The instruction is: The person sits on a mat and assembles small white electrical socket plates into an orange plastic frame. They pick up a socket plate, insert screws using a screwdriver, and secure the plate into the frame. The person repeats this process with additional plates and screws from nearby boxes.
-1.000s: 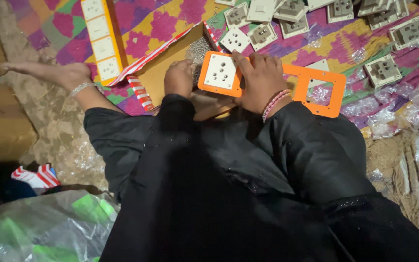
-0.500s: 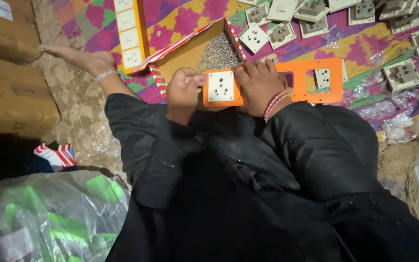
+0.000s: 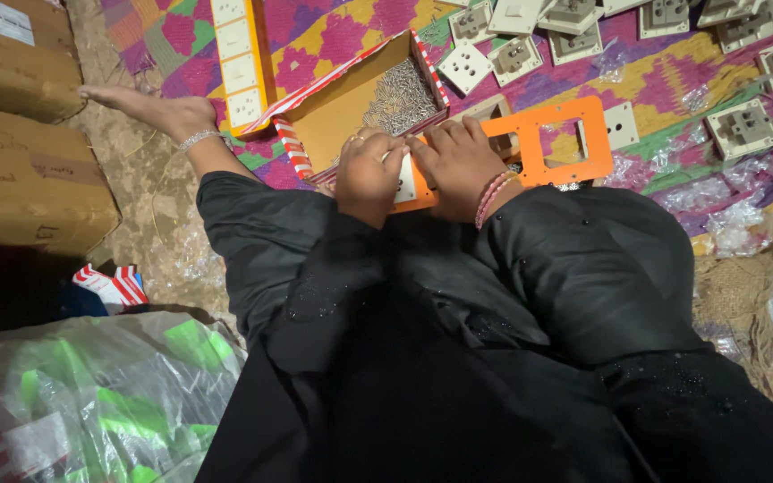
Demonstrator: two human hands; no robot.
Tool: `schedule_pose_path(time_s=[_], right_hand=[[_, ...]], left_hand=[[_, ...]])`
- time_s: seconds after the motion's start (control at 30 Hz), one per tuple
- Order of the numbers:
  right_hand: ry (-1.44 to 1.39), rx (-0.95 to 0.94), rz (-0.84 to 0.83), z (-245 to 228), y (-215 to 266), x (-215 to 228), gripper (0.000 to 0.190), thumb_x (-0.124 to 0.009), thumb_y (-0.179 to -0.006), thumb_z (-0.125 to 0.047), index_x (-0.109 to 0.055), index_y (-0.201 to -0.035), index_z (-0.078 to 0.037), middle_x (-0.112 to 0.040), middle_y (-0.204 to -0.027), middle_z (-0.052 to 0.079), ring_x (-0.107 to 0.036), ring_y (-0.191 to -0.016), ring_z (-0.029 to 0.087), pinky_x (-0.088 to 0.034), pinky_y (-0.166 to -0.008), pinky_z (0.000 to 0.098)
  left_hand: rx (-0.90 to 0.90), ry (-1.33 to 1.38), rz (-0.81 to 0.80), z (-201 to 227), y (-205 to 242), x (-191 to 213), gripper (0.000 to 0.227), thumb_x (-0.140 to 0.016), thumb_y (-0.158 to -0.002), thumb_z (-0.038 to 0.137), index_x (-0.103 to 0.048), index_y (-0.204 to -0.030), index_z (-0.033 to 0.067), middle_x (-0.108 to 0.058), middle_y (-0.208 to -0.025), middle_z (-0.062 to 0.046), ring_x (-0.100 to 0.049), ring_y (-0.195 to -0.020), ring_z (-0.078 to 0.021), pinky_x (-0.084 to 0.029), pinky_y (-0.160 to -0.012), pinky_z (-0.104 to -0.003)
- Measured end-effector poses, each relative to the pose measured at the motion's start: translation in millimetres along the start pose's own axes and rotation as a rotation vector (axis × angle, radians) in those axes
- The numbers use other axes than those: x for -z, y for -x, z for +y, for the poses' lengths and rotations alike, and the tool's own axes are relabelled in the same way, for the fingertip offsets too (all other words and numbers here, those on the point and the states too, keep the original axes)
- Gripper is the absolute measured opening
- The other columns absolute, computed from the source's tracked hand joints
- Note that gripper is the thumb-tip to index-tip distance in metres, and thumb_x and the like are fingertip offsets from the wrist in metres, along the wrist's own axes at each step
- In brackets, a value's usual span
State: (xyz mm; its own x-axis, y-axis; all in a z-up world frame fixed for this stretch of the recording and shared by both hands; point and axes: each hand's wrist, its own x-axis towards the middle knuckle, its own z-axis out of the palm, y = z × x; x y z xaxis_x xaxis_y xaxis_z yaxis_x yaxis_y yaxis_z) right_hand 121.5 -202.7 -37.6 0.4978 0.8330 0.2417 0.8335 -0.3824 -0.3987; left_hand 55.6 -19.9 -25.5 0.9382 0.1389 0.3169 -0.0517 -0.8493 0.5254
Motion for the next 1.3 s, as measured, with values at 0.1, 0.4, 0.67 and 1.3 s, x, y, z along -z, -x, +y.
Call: schedule_pose_path(time_s=[0.1, 0.4, 0.67, 1.3], right_hand=[[0.007, 0.006, -0.01, 1, 0, 1, 0.096, -0.087, -0.059, -0.034, -0.053, -0.142, -0.002, -0.058, -0.126, 0.019, -0.051, -0.124, 0.039, -0.033, -0.11, 0.0565], [0.053, -0.026, 0.057, 3, 6, -4, 0.081, -0.079, -0.073, -0.036, -0.055, -0.143, -0.002, -0.061, -0.122, 0.021, -0.055, -0.119, 0.04, -0.034, -0.108, 0.0556], [0.127, -0.14, -0.192, 2, 5, -1, 0.102, -0.085, -0.061, -0.042, -0.048, -0.147, -0.002, -0.06, -0.127, 0.02, -0.053, -0.122, 0.039, -0.031, -0.11, 0.0551], [0.069, -0.182, -0.394, -8, -3, 13, 0.097, -0.084, -0.056, -0.042, -0.051, -0.139, -0.004, -0.057, -0.123, 0.014, -0.054, -0.12, 0.034, -0.037, -0.103, 0.0493]], left_hand=[[-0.022, -0.087, 0.004, 1, 4, -5, 0.012, -0.073, -0.091, 0.016, -0.075, -0.093, 0.0043, -0.071, -0.097, -0.013, -0.064, -0.093, -0.0343, -0.05, -0.086, -0.046], [-0.208, -0.402, 0.115, 22, 30, -12, 0.029, -0.074, -0.091, 0.022, -0.072, -0.115, 0.0079, -0.071, -0.118, -0.005, -0.064, -0.108, -0.0277, -0.052, -0.087, -0.045], [-0.204, 0.026, -0.232, -12, 9, -14, 0.029, -0.076, -0.091, 0.026, -0.073, -0.109, 0.0031, -0.073, -0.113, -0.011, -0.068, -0.106, -0.0315, -0.053, -0.096, -0.045], [0.193, -0.165, -0.742, -173, -75, -131, 0.039, -0.078, -0.079, 0.025, -0.075, -0.116, 0.014, -0.065, -0.13, -0.018, -0.06, -0.12, -0.0369, -0.046, -0.102, -0.042]])
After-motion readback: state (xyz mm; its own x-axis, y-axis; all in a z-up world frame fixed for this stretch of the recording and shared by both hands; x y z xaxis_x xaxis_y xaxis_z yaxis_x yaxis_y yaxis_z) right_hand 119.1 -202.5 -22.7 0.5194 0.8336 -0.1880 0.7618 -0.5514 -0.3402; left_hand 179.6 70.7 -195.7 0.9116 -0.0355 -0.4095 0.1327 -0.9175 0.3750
